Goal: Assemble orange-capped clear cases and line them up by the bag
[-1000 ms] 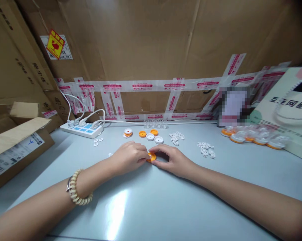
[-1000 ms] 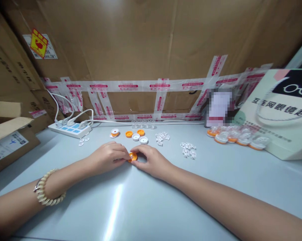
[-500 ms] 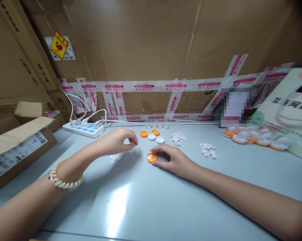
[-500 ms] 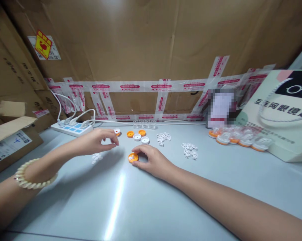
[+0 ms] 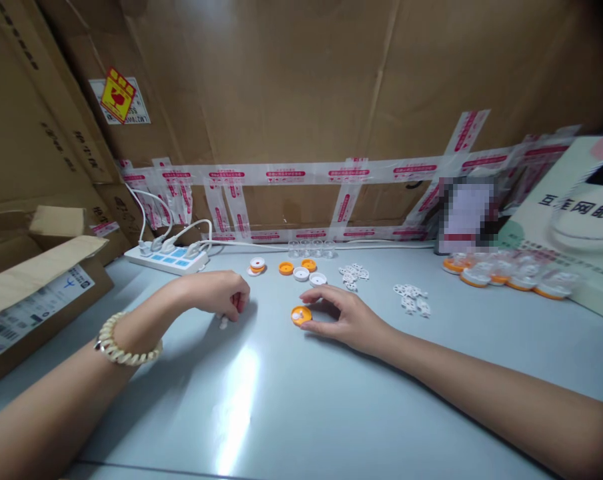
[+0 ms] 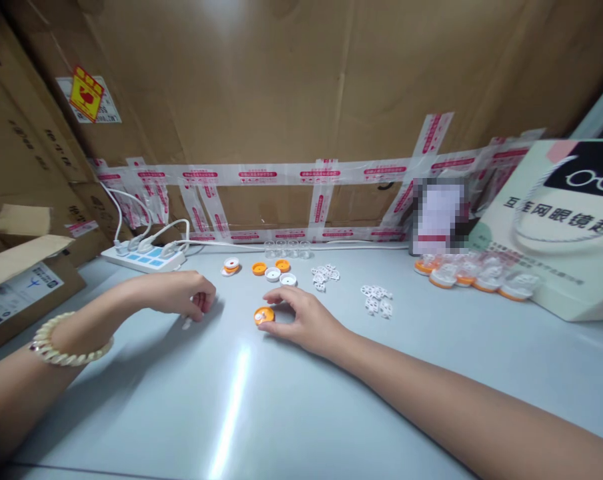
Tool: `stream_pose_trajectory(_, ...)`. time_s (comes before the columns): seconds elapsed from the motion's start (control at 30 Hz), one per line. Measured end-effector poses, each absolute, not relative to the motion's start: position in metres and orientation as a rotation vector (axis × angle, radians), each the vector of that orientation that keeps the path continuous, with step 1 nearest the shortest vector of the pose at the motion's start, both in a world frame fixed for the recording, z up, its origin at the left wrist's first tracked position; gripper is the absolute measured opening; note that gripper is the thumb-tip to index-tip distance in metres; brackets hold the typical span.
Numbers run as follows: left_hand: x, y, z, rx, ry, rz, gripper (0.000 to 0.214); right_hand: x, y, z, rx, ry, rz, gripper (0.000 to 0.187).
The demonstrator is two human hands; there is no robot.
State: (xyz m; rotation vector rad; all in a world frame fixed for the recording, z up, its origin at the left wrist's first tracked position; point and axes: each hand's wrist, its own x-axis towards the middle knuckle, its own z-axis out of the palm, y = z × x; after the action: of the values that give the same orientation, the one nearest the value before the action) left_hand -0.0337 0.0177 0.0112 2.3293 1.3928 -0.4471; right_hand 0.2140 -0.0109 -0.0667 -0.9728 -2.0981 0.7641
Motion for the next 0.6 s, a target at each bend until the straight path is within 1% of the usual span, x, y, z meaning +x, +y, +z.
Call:
stream_pose_trajectory(0.33, -0.029, 0.011, 0.012, 2.473, 1.382, -0.423, 0.023, 0.215, -0.011, -0.067, -0.948, -2.094, 0.769, 0.030)
stream_pose_trajectory(0.6, -0.018, 0.008, 0.005, 2.634, 1.361, -0.347, 0.023, 0.215, -0.012, -0.067, -0.928, -2.083, 0.757, 0.028)
